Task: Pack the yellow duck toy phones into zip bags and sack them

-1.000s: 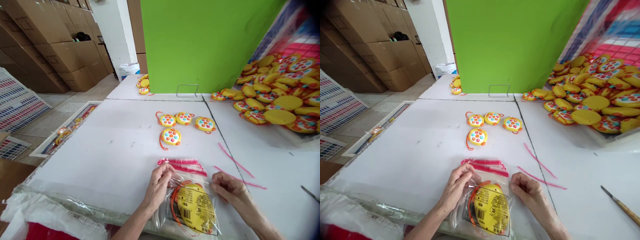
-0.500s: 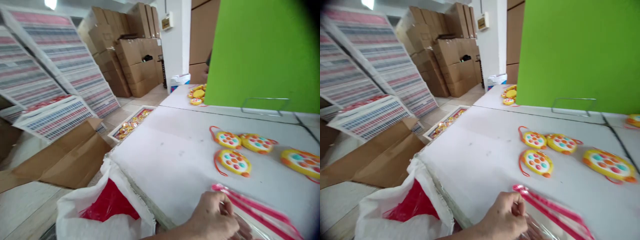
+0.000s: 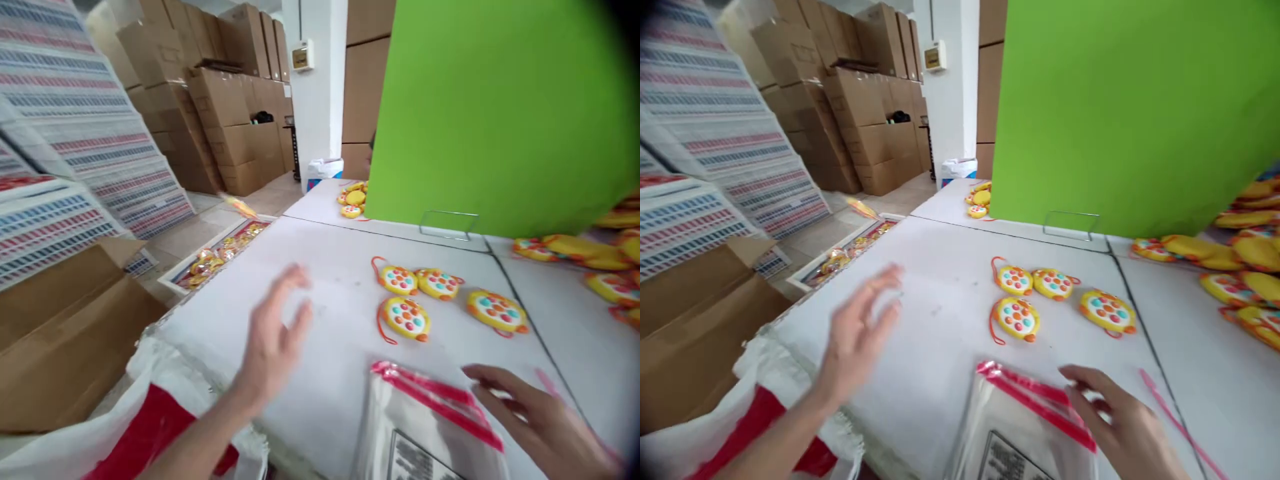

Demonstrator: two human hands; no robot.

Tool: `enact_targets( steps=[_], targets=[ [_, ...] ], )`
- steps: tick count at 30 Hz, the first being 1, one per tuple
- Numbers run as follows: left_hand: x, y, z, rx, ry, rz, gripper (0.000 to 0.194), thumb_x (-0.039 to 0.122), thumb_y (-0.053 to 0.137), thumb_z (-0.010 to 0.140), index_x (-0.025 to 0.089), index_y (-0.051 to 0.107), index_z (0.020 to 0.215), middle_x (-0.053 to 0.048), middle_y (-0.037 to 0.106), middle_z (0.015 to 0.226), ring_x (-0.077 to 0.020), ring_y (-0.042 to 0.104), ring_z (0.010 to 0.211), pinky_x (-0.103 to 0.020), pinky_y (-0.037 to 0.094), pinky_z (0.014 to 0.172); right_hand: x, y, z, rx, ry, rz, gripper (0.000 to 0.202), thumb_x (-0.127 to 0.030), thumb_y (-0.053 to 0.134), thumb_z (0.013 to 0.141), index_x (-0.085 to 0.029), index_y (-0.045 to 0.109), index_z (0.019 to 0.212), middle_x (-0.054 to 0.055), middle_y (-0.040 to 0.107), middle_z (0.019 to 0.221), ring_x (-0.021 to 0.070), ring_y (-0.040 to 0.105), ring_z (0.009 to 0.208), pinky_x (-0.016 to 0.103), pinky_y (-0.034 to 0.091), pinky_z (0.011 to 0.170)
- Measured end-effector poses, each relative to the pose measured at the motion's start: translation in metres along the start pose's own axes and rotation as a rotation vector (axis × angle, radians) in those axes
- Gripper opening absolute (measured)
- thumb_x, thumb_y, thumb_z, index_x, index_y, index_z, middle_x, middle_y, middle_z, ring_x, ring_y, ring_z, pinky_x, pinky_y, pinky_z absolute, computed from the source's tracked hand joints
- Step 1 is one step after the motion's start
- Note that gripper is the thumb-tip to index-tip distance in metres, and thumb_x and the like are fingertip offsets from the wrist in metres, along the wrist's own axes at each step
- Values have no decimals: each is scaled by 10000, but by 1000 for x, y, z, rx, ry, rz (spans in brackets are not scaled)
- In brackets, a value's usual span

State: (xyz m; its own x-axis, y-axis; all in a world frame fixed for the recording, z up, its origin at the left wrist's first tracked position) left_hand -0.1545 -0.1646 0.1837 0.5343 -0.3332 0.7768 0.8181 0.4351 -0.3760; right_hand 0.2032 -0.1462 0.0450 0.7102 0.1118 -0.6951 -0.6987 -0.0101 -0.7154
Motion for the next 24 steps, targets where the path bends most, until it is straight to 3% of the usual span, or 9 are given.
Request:
enact_targets(
  steps=[2, 4, 7, 9, 12, 16, 18, 20, 24],
  targets=[
    [5, 60, -53, -339, 61, 48, 170, 181, 523, 851, 207, 608, 996, -84, 621, 1210, -228, 485, 1244, -380, 352, 1078, -19, 7, 21, -40, -51, -162, 367, -465, 503, 819, -248, 635, 1083, 68, 694, 1039, 238, 681, 735, 364, 569, 636],
    [9, 116, -109, -560, 200, 65, 205, 214, 569, 804, 167, 622, 997, -130, 621, 1197, -284, 483, 1236, -414, 397, 1046, -42, 21, 44, -29, -159, -255, 397, -377, 468, 841, -225, 567, 1194, 93, 605, 1229, 264, 651, 938, 414, 542, 807],
    [2, 184, -166, -710, 330, 211, 275, 388, 631, 776, 136, 642, 885, -170, 656, 1075, -358, 542, 1130, -488, 476, 918, -61, 49, 72, -48, -242, -288, 510, -249, 520, 780, -219, 486, 1287, 102, 459, 1390, 290, 439, 1259, 446, 436, 983],
    [-7, 210, -181, -708, 337, 318, 323, 434, 642, 762, 132, 640, 877, -180, 641, 1080, -362, 546, 1101, -473, 503, 839, -64, 66, 86, -62, -257, -300, 579, -163, 536, 708, -222, 485, 1282, 113, 413, 1417, 312, 363, 1307, 483, 423, 982],
    [-11, 225, -183, -644, 362, 409, 312, 387, 661, 741, 121, 630, 899, -173, 638, 1060, -339, 588, 984, -434, 515, 704, -64, 76, 98, -69, -250, -289, 587, -92, 508, 643, -213, 526, 1217, 121, 432, 1384, 334, 357, 1296, 483, 446, 936],
    [-10, 226, -179, -618, 403, 431, 168, 233, 607, 763, 131, 616, 897, -107, 659, 872, -258, 604, 748, -383, 465, 564, -61, 60, 89, -62, -193, -189, 534, -133, 464, 706, -183, 480, 1238, 117, 487, 1334, 292, 475, 1194, 408, 473, 893],
    [-7, 221, -175, -579, 406, 442, 165, 184, 556, 803, 137, 612, 951, -87, 658, 843, -237, 591, 704, -376, 446, 551, -56, 45, 73, -67, -133, -117, 482, -185, 429, 773, -188, 443, 1255, 80, 593, 1171, 226, 606, 963, 342, 514, 794],
    [-4, 217, -171, -553, 402, 449, 204, 163, 526, 826, 140, 605, 1012, -85, 665, 863, -234, 586, 708, -375, 442, 569, -51, 29, 53, -75, -76, -63, 435, -252, 413, 820, -202, 426, 1252, 30, 638, 1008, 178, 625, 764, 290, 527, 683],
    [1, 210, -164, -592, 349, 439, 103, 140, 540, 822, 169, 613, 888, -68, 657, 850, -240, 578, 771, -383, 459, 664, -40, 6, 6, -71, 57, 96, 448, -397, 480, 846, -226, 427, 1257, 16, 640, 1000, 187, 619, 805, 274, 524, 704]
  ],
)
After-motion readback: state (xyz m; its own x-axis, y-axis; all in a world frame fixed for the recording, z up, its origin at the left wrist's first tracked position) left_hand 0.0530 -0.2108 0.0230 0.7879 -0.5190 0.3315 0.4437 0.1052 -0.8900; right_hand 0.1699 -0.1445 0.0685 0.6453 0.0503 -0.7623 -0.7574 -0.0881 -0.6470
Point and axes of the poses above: each hand's wrist, its own z-axis towards the middle knuckle, its own y-axis out of the palm, x = y × z, the point moved 7 cm from there along z, towards the middle knuckle
